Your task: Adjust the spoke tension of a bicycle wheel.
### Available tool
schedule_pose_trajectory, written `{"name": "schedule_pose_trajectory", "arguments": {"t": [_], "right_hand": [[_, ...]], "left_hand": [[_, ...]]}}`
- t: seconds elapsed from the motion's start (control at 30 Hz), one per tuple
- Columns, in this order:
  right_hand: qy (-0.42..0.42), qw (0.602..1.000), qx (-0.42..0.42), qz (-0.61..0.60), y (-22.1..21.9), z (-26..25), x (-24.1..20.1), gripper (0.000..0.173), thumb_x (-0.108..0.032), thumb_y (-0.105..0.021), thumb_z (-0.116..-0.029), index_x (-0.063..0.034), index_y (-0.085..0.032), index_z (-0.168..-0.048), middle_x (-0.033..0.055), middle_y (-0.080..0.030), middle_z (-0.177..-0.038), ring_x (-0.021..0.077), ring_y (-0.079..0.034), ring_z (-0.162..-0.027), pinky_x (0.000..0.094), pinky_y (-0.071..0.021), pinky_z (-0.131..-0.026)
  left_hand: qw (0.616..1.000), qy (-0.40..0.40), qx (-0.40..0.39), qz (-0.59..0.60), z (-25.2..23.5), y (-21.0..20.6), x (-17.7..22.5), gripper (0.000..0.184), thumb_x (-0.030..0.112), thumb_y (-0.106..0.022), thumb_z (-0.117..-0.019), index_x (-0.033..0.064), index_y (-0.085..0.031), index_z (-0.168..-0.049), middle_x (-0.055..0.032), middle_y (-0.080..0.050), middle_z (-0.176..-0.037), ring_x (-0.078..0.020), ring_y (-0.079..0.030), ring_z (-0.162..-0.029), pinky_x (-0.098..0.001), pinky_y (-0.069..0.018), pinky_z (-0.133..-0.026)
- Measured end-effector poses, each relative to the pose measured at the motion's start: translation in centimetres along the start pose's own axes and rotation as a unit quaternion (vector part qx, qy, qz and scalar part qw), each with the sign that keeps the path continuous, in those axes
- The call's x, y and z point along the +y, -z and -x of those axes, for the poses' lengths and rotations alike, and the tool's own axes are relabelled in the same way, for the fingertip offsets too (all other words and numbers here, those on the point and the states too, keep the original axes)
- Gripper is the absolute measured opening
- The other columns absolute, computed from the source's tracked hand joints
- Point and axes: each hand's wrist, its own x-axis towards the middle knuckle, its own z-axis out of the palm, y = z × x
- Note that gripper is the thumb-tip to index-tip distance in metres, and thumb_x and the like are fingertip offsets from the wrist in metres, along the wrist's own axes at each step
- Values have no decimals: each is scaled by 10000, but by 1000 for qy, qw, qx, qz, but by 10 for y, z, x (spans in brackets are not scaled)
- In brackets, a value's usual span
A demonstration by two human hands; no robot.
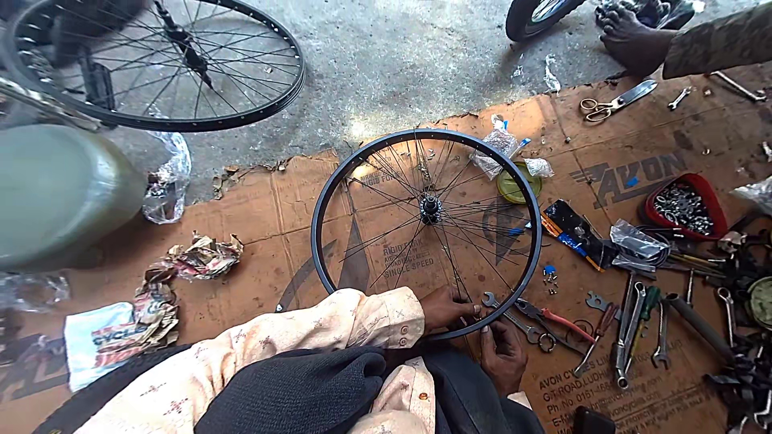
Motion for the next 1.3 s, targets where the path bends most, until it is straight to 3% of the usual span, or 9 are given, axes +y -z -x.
{"name": "schedule_pose_trajectory", "arguments": {"t": [0.2, 0.37, 0.53, 0.77, 0.87, 0.93, 1.1, 1.2, 1.3], "right_hand": [[1, 999, -6, -46, -2, 0, 2, 234, -83, -704, -802, 36, -679, -1002, 89, -699, -982, 132, -709, -840, 274, -631, -769], [34, 999, 8, -1, -2, -1, 3, 121, -108, -701, -819, -2, -720, -872, 108, -708, -1012, 116, -700, -854, 241, -616, -767], [17, 999, -1, -39, -2, 0, 4, 239, -100, -723, -794, 38, -689, -986, 104, -703, -1007, 137, -709, -848, 276, -628, -781], [35, 999, 3, -15, -1, -1, 5, 145, -130, -694, -834, 5, -714, -882, 124, -702, -1060, 118, -701, -907, 237, -610, -796], [20, 998, 0, -56, -3, 0, 5, 197, -119, -714, -818, -11, -694, -981, 71, -702, -999, 122, -698, -863, 261, -615, -783], [18, 998, 5, -53, -3, 0, 5, 176, -94, -710, -800, -14, -705, -957, 80, -699, -999, 127, -698, -866, 262, -618, -780], [38, 999, 3, -25, -2, -2, 7, 143, -122, -695, -829, 6, -714, -887, 128, -692, -1074, 117, -699, -901, 237, -614, -786], [28, 998, 1, -50, -3, -1, 7, 184, -129, -718, -811, 1, -701, -940, 111, -685, -1062, 128, -700, -872, 262, -623, -778], [23, 999, 4, -42, -3, -2, 6, 127, -95, -695, -794, -8, -702, -886, 116, -687, -1054, 125, -696, -883, 244, -615, -776]], "left_hand": [[1000, -1, -6, 7, 1, 1, 2, 287, 278, -584, -1063, 12, -689, -1089, -68, -734, -937, -133, -725, -797, -307, -613, -766], [1000, -2, -12, 10, 3, 1, 3, 286, 276, -584, -1063, 11, -691, -1071, -56, -738, -917, -123, -724, -780, -295, -611, -751], [1000, -1, -13, 12, 3, 1, 4, 282, 271, -582, -1064, 9, -684, -1073, -54, -735, -917, -121, -723, -781, -294, -610, -755], [1000, -9, -12, 6, 2, 3, 4, 276, 267, -582, -1064, 14, -693, -1074, -45, -731, -935, -106, -717, -798, -283, -604, -772], [999, -16, 0, -40, 3, 4, 7, 277, 295, -584, -1061, 47, -708, -1065, 2, -716, -911, -43, -640, -733, -221, -524, -695], [999, -20, 1, -41, 2, 5, 6, 265, 294, -589, -1058, 58, -710, -1051, 19, -673, -841, -36, -558, -647, -201, -458, -614], [1000, -25, -5, -13, -2, 7, 2, 217, 271, -628, -1037, 59, -675, -1040, 36, -562, -701, -39, -521, -577, -184, -446, -563], [999, -29, -4, -14, -1, 7, 4, 203, 258, -634, -1034, 62, -680, -1014, 44, -553, -687, -30, -508, -567, -177, -439, -555], [999, -33, -4, -13, -1, 7, 5, 199, 250, -641, -1030, 58, -691, -1010, 40, -567, -704, -34, -518, -582, -181, -448, -572]]}}
